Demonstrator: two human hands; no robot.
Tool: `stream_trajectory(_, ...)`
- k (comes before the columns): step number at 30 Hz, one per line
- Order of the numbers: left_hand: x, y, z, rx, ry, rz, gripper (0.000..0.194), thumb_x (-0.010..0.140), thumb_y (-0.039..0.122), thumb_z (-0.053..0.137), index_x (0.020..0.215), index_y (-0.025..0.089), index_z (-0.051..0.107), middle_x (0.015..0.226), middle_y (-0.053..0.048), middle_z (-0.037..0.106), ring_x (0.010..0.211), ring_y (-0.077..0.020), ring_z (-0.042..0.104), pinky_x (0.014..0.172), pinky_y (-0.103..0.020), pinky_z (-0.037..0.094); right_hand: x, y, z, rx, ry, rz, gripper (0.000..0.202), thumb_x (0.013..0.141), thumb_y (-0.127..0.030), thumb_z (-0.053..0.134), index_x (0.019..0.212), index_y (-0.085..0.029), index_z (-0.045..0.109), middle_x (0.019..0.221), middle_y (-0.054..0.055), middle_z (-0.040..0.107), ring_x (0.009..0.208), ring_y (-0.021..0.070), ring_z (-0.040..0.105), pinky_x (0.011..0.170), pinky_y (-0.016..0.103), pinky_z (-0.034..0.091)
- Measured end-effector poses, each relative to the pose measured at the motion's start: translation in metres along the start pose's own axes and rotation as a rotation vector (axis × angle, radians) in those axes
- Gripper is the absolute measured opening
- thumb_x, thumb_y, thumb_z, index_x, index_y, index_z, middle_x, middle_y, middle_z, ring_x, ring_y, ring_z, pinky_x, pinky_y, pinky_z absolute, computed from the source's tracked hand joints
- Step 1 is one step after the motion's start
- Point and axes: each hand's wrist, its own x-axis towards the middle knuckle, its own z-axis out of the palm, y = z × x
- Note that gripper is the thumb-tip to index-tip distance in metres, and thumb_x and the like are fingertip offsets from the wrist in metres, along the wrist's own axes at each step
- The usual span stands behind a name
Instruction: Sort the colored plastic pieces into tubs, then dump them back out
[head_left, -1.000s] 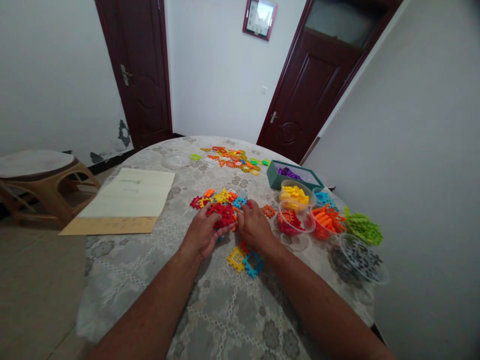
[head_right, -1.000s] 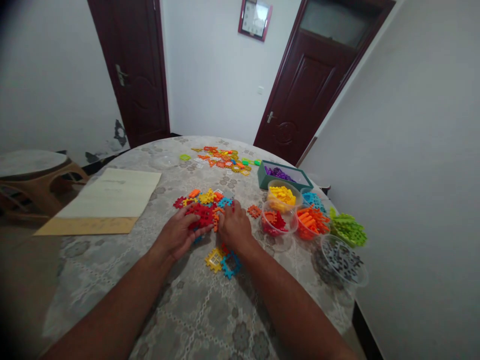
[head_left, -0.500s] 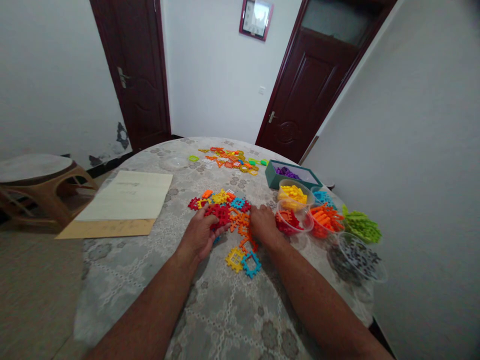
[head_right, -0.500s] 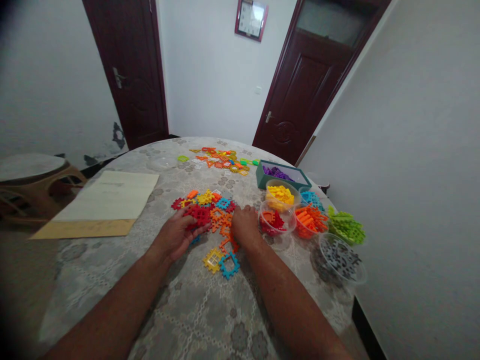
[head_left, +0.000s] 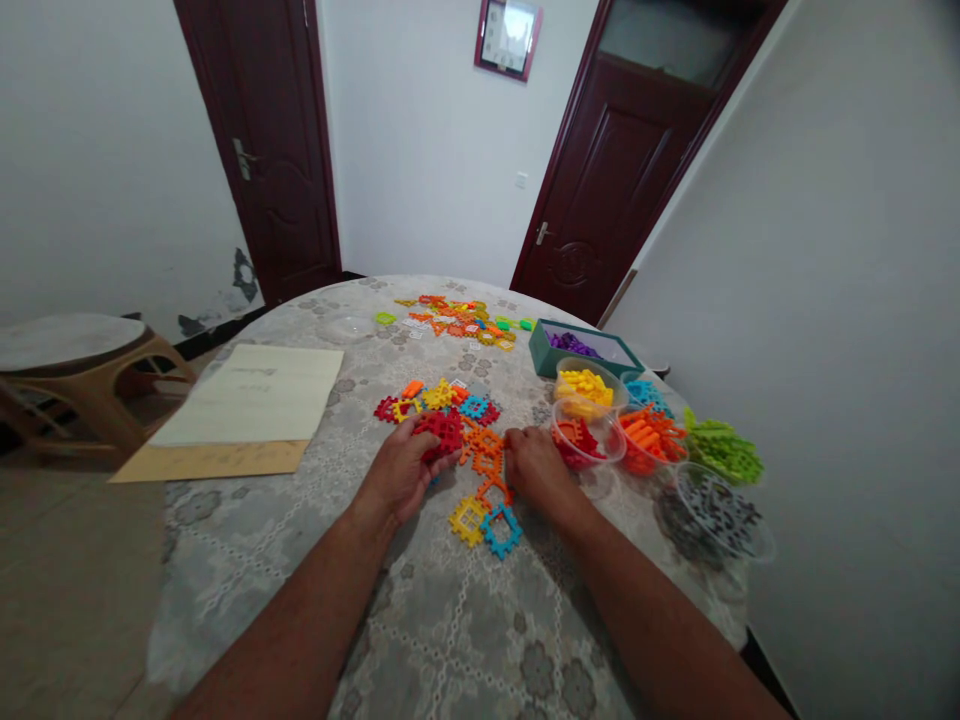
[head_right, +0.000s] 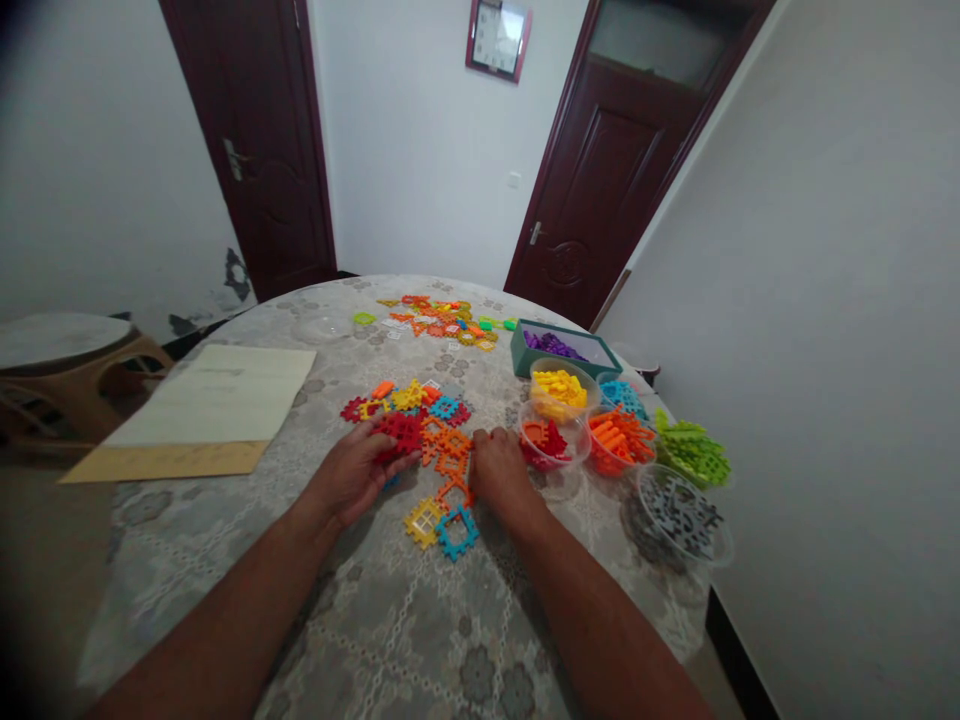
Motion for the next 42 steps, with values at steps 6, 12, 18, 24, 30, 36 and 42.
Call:
stream_trajectory(6,0.001,-0.004,-0.002,0.025,-0.066,-0.006,0.035,0.075,0.004,0.068,0.108,0.017,0.066,0.108,-0.01,0.074,0.089,-0.0188,0.074,0.081,-0.039,0.07,-0.013,-0.002,0.001,0.293,0.371,-0.138,0.038,0.1,-0.023,0.055,0.136,-0.014,0.063,0.131,0.016,0.068,0.123,0.0283,0.059,0.113,0.043,0.044)
stream_trajectory(12,-0.002,-0.004,0.001,0.025,-0.132,-0.035,0.044,0.071,0.0,0.067,0.112,0.017,0.067,0.118,-0.013,0.074,0.098,-0.0215,0.075,0.086,-0.038,0.068,-0.02,-0.01,-0.003,0.502,0.606,-0.282,0.047,0.098,-0.022,0.058,0.145,-0.017,0.057,0.134,0.016,0.067,0.126,0.0297,0.059,0.114,0.05,0.047)
stream_trajectory(18,-0.008,-0.006,0.004,0.058,-0.202,-0.052,0.05,0.073,0.001,0.068,0.12,0.018,0.066,0.12,-0.011,0.074,0.099,-0.0192,0.074,0.082,-0.031,0.065,-0.027,-0.019,-0.003,0.621,0.619,-0.514,0.056,0.099,-0.024,0.061,0.154,-0.023,0.049,0.141,0.015,0.064,0.132,0.0295,0.058,0.114,0.052,0.049)
stream_trajectory(24,-0.013,-0.01,0.005,0.083,-0.303,-0.101,0.062,0.07,0.004,0.074,0.129,0.02,0.067,0.121,-0.01,0.075,0.103,-0.019,0.073,0.083,-0.026,0.059,-0.027,-0.029,0.006,0.597,0.55,-0.586,0.061,0.1,-0.023,0.062,0.158,-0.022,0.044,0.148,0.016,0.061,0.137,0.0305,0.055,0.118,0.056,0.046)
stream_trajectory(30,-0.015,-0.01,0.009,0.184,-0.268,-0.058,0.073,0.07,0.008,0.079,0.14,0.022,0.062,0.123,-0.013,0.075,0.103,-0.0225,0.075,0.084,-0.031,0.06,-0.025,-0.026,0.006,0.705,0.533,-0.534,0.058,0.099,-0.025,0.064,0.155,-0.024,0.05,0.15,0.015,0.061,0.14,0.0296,0.054,0.119,0.055,0.045)
stream_trajectory(36,-0.014,-0.009,0.008,0.283,-0.274,0.063,0.084,0.067,0.006,0.082,0.145,0.027,0.059,0.134,-0.013,0.073,0.12,-0.0289,0.071,0.102,-0.043,0.06,-0.019,-0.019,-0.004,1.129,0.248,-0.18,0.052,0.094,-0.033,0.068,0.145,-0.023,0.061,0.128,0.01,0.072,0.106,0.0228,0.07,0.095,0.041,0.059)
stream_trajectory(42,-0.014,-0.01,0.003,0.435,-0.345,0.18,0.087,0.066,0.009,0.085,0.147,0.028,0.06,0.137,-0.01,0.072,0.136,-0.0323,0.063,0.113,-0.043,0.054,-0.018,-0.014,-0.017,1.264,0.044,-0.211,0.052,0.086,-0.03,0.075,0.138,-0.023,0.068,0.122,0.006,0.074,0.098,0.0197,0.07,0.087,0.034,0.058)
